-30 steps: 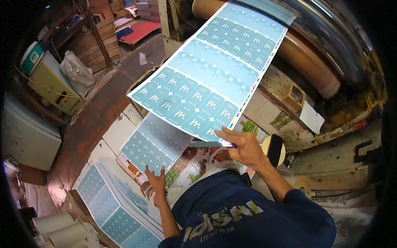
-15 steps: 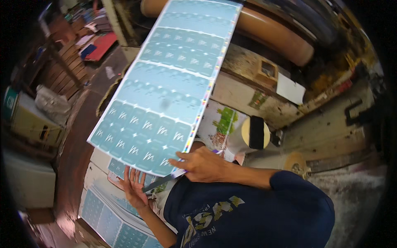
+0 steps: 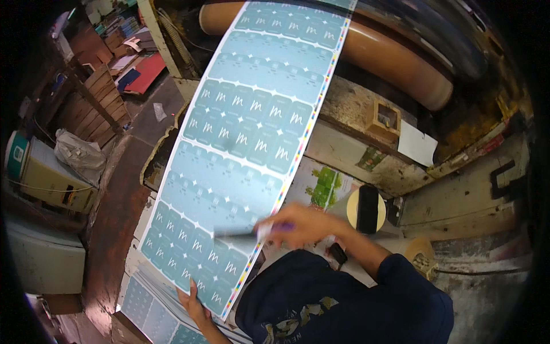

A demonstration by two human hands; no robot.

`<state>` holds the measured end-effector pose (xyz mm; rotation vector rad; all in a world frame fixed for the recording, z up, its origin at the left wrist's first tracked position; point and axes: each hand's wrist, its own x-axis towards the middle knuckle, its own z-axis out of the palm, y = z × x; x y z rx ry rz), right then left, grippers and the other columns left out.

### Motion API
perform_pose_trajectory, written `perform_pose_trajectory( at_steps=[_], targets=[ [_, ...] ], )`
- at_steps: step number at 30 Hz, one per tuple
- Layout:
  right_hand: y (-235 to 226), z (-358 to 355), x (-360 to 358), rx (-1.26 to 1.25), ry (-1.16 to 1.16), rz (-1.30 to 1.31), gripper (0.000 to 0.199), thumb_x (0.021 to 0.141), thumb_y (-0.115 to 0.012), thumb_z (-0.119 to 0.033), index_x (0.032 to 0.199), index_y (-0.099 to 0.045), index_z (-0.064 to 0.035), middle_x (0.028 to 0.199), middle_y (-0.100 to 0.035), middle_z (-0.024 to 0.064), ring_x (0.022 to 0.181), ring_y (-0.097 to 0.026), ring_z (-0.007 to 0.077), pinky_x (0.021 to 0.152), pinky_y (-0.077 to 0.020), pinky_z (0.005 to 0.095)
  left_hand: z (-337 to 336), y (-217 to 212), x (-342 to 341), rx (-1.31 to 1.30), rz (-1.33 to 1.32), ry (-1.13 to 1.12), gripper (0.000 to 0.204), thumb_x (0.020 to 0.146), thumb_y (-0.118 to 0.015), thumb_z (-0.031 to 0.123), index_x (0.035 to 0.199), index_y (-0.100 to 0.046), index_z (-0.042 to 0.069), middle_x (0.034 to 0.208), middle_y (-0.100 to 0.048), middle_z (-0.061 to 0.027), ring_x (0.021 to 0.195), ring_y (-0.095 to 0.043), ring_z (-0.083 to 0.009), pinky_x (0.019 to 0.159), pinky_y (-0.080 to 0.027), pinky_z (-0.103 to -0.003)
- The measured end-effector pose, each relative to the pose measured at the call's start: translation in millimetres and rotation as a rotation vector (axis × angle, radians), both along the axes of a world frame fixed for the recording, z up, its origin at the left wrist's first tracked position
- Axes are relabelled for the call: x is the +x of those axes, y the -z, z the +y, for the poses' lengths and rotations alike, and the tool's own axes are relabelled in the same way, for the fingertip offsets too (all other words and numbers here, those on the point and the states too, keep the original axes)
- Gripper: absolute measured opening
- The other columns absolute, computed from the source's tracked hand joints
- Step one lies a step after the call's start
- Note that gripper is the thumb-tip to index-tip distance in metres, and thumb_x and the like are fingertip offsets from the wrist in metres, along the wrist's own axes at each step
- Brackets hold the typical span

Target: The person cuts sections of a long printed paper roll using a small utility blade by hand, placing the cut sheets into a stack on the floor.

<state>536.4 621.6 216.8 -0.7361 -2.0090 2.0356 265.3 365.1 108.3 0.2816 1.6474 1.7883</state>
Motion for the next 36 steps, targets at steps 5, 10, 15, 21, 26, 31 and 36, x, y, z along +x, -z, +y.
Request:
perform_pose_trajectory(
  at_steps=[5,10,15,21,26,31,36],
  targets=[
    [10.6,152.5,51.1,0.306,0.997,0.234,0.028,0.094,-0.059,-0.024,0.104,-0.064,0.0018,0.076,-0.067,0.0097,0.05,-0.057,0.0099,0.041,-0.0452,0.0231,-26.9,22.1,-19.5,0.019,0.152,0.007,0.054,0.092,-0.061,0.012,0.138,-0.039,-0.002,0.125,-0.053,-0.0146,0.104,-0.058,-0.0219,0.09,-0.048,-0.033],
    [32.3,268.2,110.2,0.37,1.182,0.19,0.034,0.095,-0.057,-0.028,0.112,-0.062,0.0015,0.08,-0.067,0.0104,0.053,-0.057,0.0092,0.044,-0.0448,0.0222,-25.3,16.9,-8.0,-0.006,0.103,0.044,0.054,0.09,-0.063,0.013,0.137,-0.041,-0.003,0.12,-0.056,-0.0134,0.102,-0.058,-0.021,0.088,-0.048,-0.032],
    [46.5,288.6,119.6,0.368,1.067,0.179,0.037,0.095,-0.059,-0.029,0.114,-0.061,0.002,0.077,-0.066,0.0097,0.051,-0.057,0.0099,0.043,-0.0443,0.0228,-31.4,17.7,-13.1,-0.063,0.066,0.06,0.054,0.09,-0.063,0.013,0.137,-0.041,-0.003,0.119,-0.057,-0.0128,0.102,-0.059,-0.0209,0.088,-0.048,-0.032],
    [41.3,292.2,107.5,0.679,1.116,-0.093,0.036,0.09,-0.064,-0.026,0.113,-0.062,0.0009,0.071,-0.063,0.009,0.058,-0.06,0.0169,0.05,-0.0471,0.029,-39.6,17.7,-8.8,-0.064,0.065,-0.002,0.054,0.09,-0.063,0.013,0.137,-0.041,-0.003,0.118,-0.058,-0.012,0.102,-0.059,-0.0208,0.088,-0.048,-0.032],
    [17.9,301.8,121.3,1.669,1.029,-0.223,0.065,0.07,-0.071,0.003,0.13,-0.055,-0.0158,0.113,-0.061,0.0136,0.09,-0.064,0.0324,0.072,-0.0534,0.0395,-53.9,11.4,4.0,-0.048,0.028,-0.111,0.054,0.09,-0.063,0.011,0.137,-0.041,-0.003,0.118,-0.059,-0.0111,0.102,-0.059,-0.0207,0.089,-0.048,-0.032],
    [-2.3,333.9,165.4,1.618,0.493,-0.431,0.072,0.065,-0.065,0.008,0.129,-0.057,-0.0231,0.125,-0.06,0.0109,0.091,-0.067,0.0301,0.076,-0.0551,0.0392,-74.5,55.0,15.9,-0.062,-0.113,-0.202,0.055,0.087,-0.063,0.003,0.138,-0.041,-0.002,0.12,-0.06,-0.011,0.103,-0.06,-0.0211,0.092,-0.048,-0.033],
    [36.6,253.6,138.1,1.423,0.473,-0.398,0.054,0.066,-0.055,0.008,0.114,-0.067,-0.0129,0.106,-0.068,0.015,0.085,-0.068,0.0317,0.074,-0.0542,0.0371,-178.4,152.0,-35.2,-0.159,-0.025,-0.314,0.058,0.086,-0.06,-0.004,0.14,-0.041,0.003,0.128,-0.055,-0.0116,0.117,-0.053,-0.021,0.098,-0.045,-0.034]
  ],
)
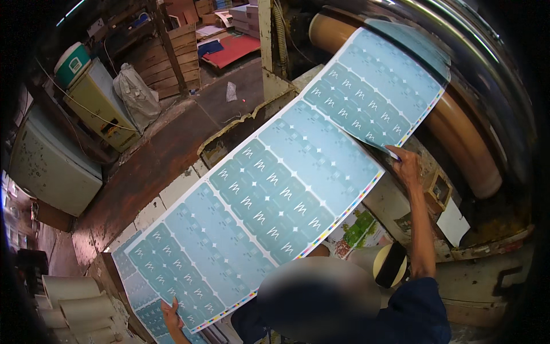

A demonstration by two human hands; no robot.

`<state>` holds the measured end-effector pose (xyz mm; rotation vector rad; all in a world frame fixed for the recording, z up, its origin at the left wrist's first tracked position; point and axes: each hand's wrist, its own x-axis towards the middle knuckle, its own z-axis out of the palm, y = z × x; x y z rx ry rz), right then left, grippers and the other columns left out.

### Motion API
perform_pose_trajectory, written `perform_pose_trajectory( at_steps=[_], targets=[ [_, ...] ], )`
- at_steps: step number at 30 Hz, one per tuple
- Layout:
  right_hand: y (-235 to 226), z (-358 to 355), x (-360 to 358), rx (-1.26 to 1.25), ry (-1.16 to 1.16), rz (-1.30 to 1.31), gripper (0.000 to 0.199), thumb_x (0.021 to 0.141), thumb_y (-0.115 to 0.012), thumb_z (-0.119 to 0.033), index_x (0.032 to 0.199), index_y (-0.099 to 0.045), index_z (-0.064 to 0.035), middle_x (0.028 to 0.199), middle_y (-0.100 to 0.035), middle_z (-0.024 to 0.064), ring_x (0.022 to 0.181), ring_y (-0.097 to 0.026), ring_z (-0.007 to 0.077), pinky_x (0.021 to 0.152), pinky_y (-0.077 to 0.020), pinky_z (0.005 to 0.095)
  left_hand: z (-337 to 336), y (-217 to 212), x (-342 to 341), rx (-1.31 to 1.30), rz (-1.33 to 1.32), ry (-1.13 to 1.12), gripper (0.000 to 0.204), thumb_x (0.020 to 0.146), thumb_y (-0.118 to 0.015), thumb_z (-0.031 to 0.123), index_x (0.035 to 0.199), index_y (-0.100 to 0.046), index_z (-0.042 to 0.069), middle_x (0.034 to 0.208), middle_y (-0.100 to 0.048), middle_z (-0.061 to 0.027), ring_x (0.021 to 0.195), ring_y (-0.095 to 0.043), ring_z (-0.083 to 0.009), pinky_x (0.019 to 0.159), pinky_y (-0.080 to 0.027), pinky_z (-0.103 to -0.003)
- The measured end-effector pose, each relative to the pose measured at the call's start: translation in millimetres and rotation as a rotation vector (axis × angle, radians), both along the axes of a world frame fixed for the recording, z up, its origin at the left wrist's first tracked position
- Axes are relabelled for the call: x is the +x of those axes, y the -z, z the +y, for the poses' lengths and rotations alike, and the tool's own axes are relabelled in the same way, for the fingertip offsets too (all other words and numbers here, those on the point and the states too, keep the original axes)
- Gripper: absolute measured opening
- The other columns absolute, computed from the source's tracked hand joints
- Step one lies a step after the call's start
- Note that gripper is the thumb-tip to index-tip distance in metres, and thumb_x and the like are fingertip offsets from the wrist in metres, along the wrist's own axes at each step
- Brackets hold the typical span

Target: The person cuts sections of a long printed paper roll using a small utility blade by hand, placing the cut sheets into a stack on the floor.

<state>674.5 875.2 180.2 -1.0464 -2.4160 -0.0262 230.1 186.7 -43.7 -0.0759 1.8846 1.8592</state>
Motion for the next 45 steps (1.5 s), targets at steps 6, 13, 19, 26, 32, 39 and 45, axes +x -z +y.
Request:
perform_pose_trajectory(
  at_steps=[6,13,19,26,32,39,45],
  targets=[
    [124.4,-144.2,-76.1,-0.005,0.014,0.227,0.049,0.065,-0.05,0.006,0.107,-0.07,-0.0088,0.09,-0.068,0.0192,0.077,-0.067,0.0337,0.07,-0.052,0.0381,-143.0,112.4,-104.3,-0.009,0.021,0.173,0.063,0.088,-0.064,0.003,0.144,-0.035,0.004,0.137,-0.048,-0.0092,0.12,-0.049,-0.0196,0.1,-0.042,-0.033],
    [151.2,-291.7,-179.4,-0.019,-0.02,0.215,0.042,0.069,-0.056,0.003,0.106,-0.071,-0.0092,0.086,-0.069,0.017,0.07,-0.067,0.0295,0.064,-0.0509,0.0352,-188.5,284.6,-189.4,-0.124,0.091,0.091,0.058,0.089,-0.065,0.004,0.141,-0.04,0.003,0.137,-0.049,-0.0086,0.119,-0.048,-0.02,0.098,-0.041,-0.032],
    [91.1,-349.5,-168.1,-0.034,-0.027,0.219,0.04,0.069,-0.058,0.003,0.104,-0.072,-0.0078,0.089,-0.07,0.0152,0.071,-0.068,0.0265,0.063,-0.051,0.0337,-55.7,284.3,-168.7,0.082,0.194,0.174,0.061,0.086,-0.067,-0.001,0.14,-0.04,0.001,0.129,-0.055,-0.0075,0.112,-0.053,-0.0194,0.096,-0.041,-0.03],
    [65.1,-414.1,-174.1,-0.074,-0.099,0.242,0.047,0.068,-0.058,0.003,0.112,-0.069,-0.0094,0.11,-0.067,0.0206,0.101,-0.067,0.0308,0.087,-0.0525,0.0327,-28.5,300.6,-213.2,0.074,0.224,0.182,0.054,0.084,-0.068,0.004,0.135,-0.047,0.001,0.131,-0.053,-0.0112,0.116,-0.052,-0.0241,0.101,-0.038,-0.033],
    [65.1,-450.0,-186.5,-0.11,-0.165,0.364,0.049,0.07,-0.055,0.009,0.114,-0.068,-0.0076,0.112,-0.066,0.0204,0.103,-0.066,0.0311,0.087,-0.0522,0.0326,15.7,257.2,-154.8,-0.549,0.992,-0.17,0.056,0.081,-0.072,0.026,0.128,-0.052,0.002,0.125,-0.054,-0.0232,0.113,-0.053,-0.0391,0.101,-0.04,-0.042],
    [54.2,-472.9,-170.2,-0.156,-0.099,0.35,0.047,0.07,-0.058,0.002,0.115,-0.068,-0.0112,0.112,-0.065,0.0213,0.108,-0.063,0.0323,0.092,-0.0519,0.036,181.2,243.1,3.8,-0.057,0.21,0.821,0.056,0.095,-0.048,0.046,0.127,-0.057,0.001,0.124,-0.06,-0.0205,0.122,-0.052,-0.0283,0.105,-0.035,-0.035],
    [49.4,-515.0,-184.9,-0.195,-0.14,0.368,0.049,0.07,-0.058,0.006,0.114,-0.069,-0.0121,0.109,-0.066,0.0221,0.103,-0.066,0.0314,0.087,-0.0535,0.0339,218.5,221.6,15.3,0.364,-0.627,0.677,0.089,0.083,-0.046,0.074,0.132,-0.052,0.0,0.132,-0.054,-0.0172,0.125,-0.045,-0.0322,0.106,-0.032,-0.041]
  ],
)
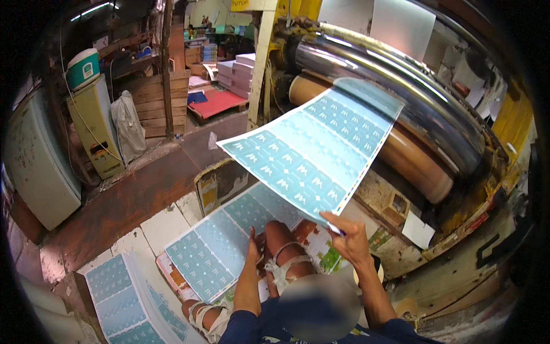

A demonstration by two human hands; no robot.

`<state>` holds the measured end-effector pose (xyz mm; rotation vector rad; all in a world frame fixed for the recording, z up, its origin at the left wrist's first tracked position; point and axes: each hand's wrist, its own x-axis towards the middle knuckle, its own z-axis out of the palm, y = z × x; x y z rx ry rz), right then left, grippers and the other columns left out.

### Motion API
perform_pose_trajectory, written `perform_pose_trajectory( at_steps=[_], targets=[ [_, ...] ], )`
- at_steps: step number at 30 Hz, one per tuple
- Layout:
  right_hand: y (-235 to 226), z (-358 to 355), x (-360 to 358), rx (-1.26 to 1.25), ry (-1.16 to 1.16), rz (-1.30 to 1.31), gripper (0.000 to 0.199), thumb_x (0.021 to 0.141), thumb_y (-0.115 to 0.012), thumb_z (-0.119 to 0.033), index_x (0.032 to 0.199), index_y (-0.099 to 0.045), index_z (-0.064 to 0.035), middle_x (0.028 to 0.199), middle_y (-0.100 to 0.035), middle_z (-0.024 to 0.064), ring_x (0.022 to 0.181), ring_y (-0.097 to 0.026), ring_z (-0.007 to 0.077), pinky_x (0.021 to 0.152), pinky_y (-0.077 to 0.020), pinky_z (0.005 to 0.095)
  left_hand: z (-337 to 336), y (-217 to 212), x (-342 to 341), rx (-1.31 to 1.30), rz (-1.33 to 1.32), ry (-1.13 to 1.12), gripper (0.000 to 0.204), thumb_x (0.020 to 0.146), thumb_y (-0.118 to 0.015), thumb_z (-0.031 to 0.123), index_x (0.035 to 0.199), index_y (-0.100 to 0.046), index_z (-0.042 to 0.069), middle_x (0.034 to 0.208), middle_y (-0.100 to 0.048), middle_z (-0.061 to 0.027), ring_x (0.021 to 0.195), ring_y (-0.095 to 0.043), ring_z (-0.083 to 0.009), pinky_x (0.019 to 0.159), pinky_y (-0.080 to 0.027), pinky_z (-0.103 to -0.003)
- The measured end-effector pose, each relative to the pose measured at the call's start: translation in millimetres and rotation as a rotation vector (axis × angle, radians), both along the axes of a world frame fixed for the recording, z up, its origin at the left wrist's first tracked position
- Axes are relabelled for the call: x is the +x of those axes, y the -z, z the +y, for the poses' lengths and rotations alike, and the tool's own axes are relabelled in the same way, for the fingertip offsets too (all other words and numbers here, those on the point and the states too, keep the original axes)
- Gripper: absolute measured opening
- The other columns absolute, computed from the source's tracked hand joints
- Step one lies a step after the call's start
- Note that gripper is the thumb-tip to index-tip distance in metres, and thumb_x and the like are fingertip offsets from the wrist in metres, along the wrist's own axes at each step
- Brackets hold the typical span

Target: The person cuts sections of a long printed paper roll using a small utility blade by hand, placing the cut sheets into a stack on the floor.

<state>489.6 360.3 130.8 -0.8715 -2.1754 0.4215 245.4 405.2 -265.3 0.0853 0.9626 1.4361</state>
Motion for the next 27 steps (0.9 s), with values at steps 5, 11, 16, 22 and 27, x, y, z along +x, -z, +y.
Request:
perform_pose_trajectory(
  at_steps=[5,11,16,22,27],
  targets=[
    [-7.2,-17.3,5.4,-0.054,-0.032,0.022,0.051,0.069,-0.058,0.008,0.115,-0.068,-0.0097,0.109,-0.067,0.0213,0.103,-0.067,0.03,0.088,-0.0529,0.0327,0.1,-25.9,21.8,0.151,0.17,0.084,0.074,0.085,-0.049,0.071,0.119,-0.063,0.006,0.117,-0.062,-0.0128,0.108,-0.054,-0.0261,0.093,-0.041,-0.038],
    [-24.5,-33.9,-23.6,-0.082,-0.141,0.023,0.051,0.068,-0.057,0.01,0.115,-0.068,-0.0075,0.11,-0.067,0.0202,0.104,-0.067,0.03,0.088,-0.0526,0.0326,8.1,86.8,-22.3,0.112,0.658,-0.031,0.041,0.094,-0.051,0.044,0.103,-0.071,0.009,0.086,-0.069,-0.0019,0.075,-0.063,-0.0255,0.066,-0.048,-0.035],
    [-31.1,-19.3,6.4,-0.14,-0.052,-0.027,0.047,0.07,-0.058,0.007,0.114,-0.069,-0.0086,0.106,-0.069,0.0192,0.096,-0.069,0.0273,0.081,-0.0523,0.0301,-3.0,112.8,44.1,-0.165,0.456,0.195,0.038,0.087,-0.058,0.045,0.099,-0.071,0.012,0.083,-0.07,-0.0035,0.072,-0.064,-0.0281,0.067,-0.051,-0.036],
    [0.5,-4.1,21.6,-0.152,0.021,-0.065,0.045,0.071,-0.061,0.005,0.113,-0.069,-0.0074,0.089,-0.07,0.0177,0.071,-0.067,0.0167,0.061,-0.0481,0.0264,-90.5,128.4,50.2,-0.529,1.36,1.272,0.062,0.068,-0.081,0.051,0.11,-0.065,0.008,0.102,-0.07,-0.0088,0.072,-0.068,-0.0178,0.063,-0.056,-0.033],
    [-8.7,0.7,5.7,-0.167,-0.211,0.002,0.045,0.069,-0.065,0.003,0.113,-0.069,-0.0044,0.092,-0.071,0.0178,0.073,-0.067,0.0186,0.063,-0.0493,0.0276,-105.7,53.0,-2.4,-0.499,0.898,0.932,0.044,0.079,-0.074,0.039,0.107,-0.069,0.006,0.09,-0.072,-0.0104,0.073,-0.068,-0.0215,0.064,-0.056,-0.035]
  ],
)
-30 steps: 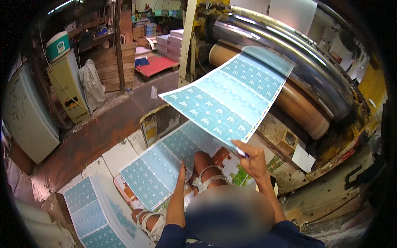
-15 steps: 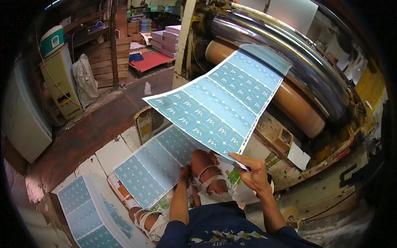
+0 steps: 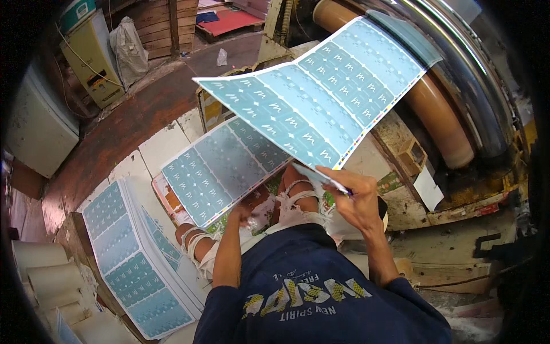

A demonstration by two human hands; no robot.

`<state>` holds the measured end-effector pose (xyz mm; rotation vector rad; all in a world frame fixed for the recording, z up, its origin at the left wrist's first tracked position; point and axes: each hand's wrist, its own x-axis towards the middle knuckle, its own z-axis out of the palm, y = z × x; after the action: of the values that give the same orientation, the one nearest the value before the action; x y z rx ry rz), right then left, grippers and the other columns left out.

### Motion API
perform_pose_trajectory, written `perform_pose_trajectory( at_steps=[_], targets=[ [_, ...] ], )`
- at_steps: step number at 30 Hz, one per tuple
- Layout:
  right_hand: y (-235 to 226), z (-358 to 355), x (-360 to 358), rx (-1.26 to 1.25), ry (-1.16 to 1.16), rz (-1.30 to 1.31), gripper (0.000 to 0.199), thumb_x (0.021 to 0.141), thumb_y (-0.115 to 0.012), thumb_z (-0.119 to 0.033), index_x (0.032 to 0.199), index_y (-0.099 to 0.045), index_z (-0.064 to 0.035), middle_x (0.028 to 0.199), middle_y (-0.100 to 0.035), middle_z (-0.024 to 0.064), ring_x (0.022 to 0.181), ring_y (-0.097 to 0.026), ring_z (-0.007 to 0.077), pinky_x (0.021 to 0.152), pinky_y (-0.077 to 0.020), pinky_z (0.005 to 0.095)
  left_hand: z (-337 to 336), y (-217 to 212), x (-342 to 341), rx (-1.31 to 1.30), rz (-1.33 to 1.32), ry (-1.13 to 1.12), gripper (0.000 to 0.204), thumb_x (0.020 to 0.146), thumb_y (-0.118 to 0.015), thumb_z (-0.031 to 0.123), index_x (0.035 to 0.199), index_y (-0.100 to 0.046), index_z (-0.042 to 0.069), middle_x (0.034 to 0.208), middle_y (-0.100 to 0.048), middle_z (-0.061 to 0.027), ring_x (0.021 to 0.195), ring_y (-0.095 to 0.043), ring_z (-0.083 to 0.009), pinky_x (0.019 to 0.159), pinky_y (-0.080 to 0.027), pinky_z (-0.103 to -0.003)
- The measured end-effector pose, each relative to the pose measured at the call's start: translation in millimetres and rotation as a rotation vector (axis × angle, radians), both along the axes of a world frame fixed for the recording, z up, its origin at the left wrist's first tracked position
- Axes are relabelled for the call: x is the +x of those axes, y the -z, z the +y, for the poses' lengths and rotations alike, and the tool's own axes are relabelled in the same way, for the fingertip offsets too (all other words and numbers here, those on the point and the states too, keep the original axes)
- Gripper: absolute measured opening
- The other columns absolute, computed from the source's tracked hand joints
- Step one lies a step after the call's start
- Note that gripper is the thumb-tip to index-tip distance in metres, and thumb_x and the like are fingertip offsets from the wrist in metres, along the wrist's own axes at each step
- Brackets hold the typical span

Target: The person cuts sections of a long printed paper roll using a small utility blade by hand, placing the cut sheets into a stack on the floor.

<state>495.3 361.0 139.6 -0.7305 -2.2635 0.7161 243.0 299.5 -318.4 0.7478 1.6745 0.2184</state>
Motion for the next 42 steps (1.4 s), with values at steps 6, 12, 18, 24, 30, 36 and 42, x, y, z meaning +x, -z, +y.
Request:
perform_pose_trajectory(
  at_steps=[6,12,18,24,30,36,42],
  targets=[
    [-6.4,12.9,7.8,-0.061,-0.177,-0.129,0.042,0.07,-0.061,-0.002,0.112,-0.068,-0.0038,0.098,-0.07,0.0188,0.083,-0.069,0.0321,0.075,-0.0557,0.0358,32.8,-191.1,-13.4,0.919,-0.313,-0.833,0.048,0.094,-0.053,0.042,0.117,-0.061,0.001,0.101,-0.069,-0.0131,0.084,-0.067,-0.0285,0.075,-0.054,-0.041],
    [-16.3,23.6,-0.5,-0.024,-0.383,-0.268,0.048,0.072,-0.061,-0.002,0.12,-0.064,-0.0094,0.108,-0.068,0.0169,0.088,-0.069,0.0332,0.077,-0.056,0.0363,2.5,-387.8,13.5,1.036,-1.263,-0.985,0.103,0.087,-0.031,0.077,0.144,-0.026,-0.009,0.145,-0.037,-0.0202,0.133,-0.037,-0.0341,0.112,-0.026,-0.047],
    [29.3,42.6,-16.0,-0.292,-0.76,-0.191,0.044,0.083,-0.07,-0.018,0.124,-0.06,-0.005,0.093,-0.067,0.0197,0.079,-0.067,0.0325,0.066,-0.0544,0.0369,-14.5,-392.3,30.9,0.827,-0.252,-1.0,0.067,0.079,-0.077,0.011,0.133,-0.041,-0.005,0.119,-0.056,-0.0158,0.103,-0.058,-0.0241,0.09,-0.048,-0.033],
    [5.1,194.9,57.2,-0.862,-0.21,-0.121,0.02,0.089,-0.064,-0.017,0.104,-0.065,-0.0027,0.074,-0.066,0.0048,0.055,-0.065,0.0133,0.047,-0.0509,0.0238,-66.2,-321.5,4.5,0.885,-0.123,-1.101,0.061,0.084,-0.068,0.008,0.137,-0.038,-0.004,0.121,-0.055,-0.0153,0.105,-0.057,-0.0238,0.09,-0.046,-0.034],
    [14.4,370.4,157.4,-0.348,0.602,0.63,0.035,0.096,-0.057,-0.028,0.117,-0.061,-0.0006,0.07,-0.061,0.0053,0.045,-0.052,0.0075,0.038,-0.0391,0.0215,-86.9,-306.4,-22.9,1.081,-0.065,-0.935,0.055,0.088,-0.063,0.008,0.137,-0.04,-0.003,0.118,-0.058,-0.0128,0.103,-0.058,-0.021,0.089,-0.047,-0.031],
    [44.4,394.4,165.0,-0.467,0.629,0.579,0.034,0.097,-0.056,-0.029,0.113,-0.061,0.0003,0.069,-0.061,0.006,0.046,-0.052,0.0078,0.039,-0.0388,0.0218,-105.3,-326.5,-34.6,0.895,-0.046,-0.917,0.058,0.089,-0.064,0.01,0.139,-0.036,-0.003,0.118,-0.058,-0.0123,0.095,-0.06,-0.0187,0.08,-0.05,-0.029],
    [31.5,391.3,156.4,-0.477,0.612,0.48,0.031,0.097,-0.054,-0.026,0.113,-0.057,0.0006,0.067,-0.06,0.0054,0.044,-0.051,0.0082,0.038,-0.039,0.0224,-112.4,-340.7,-22.3,0.751,-0.081,-1.091,0.064,0.088,-0.064,0.007,0.143,-0.033,-0.001,0.122,-0.056,-0.0131,0.097,-0.061,-0.0199,0.084,-0.05,-0.032]
  ],
)
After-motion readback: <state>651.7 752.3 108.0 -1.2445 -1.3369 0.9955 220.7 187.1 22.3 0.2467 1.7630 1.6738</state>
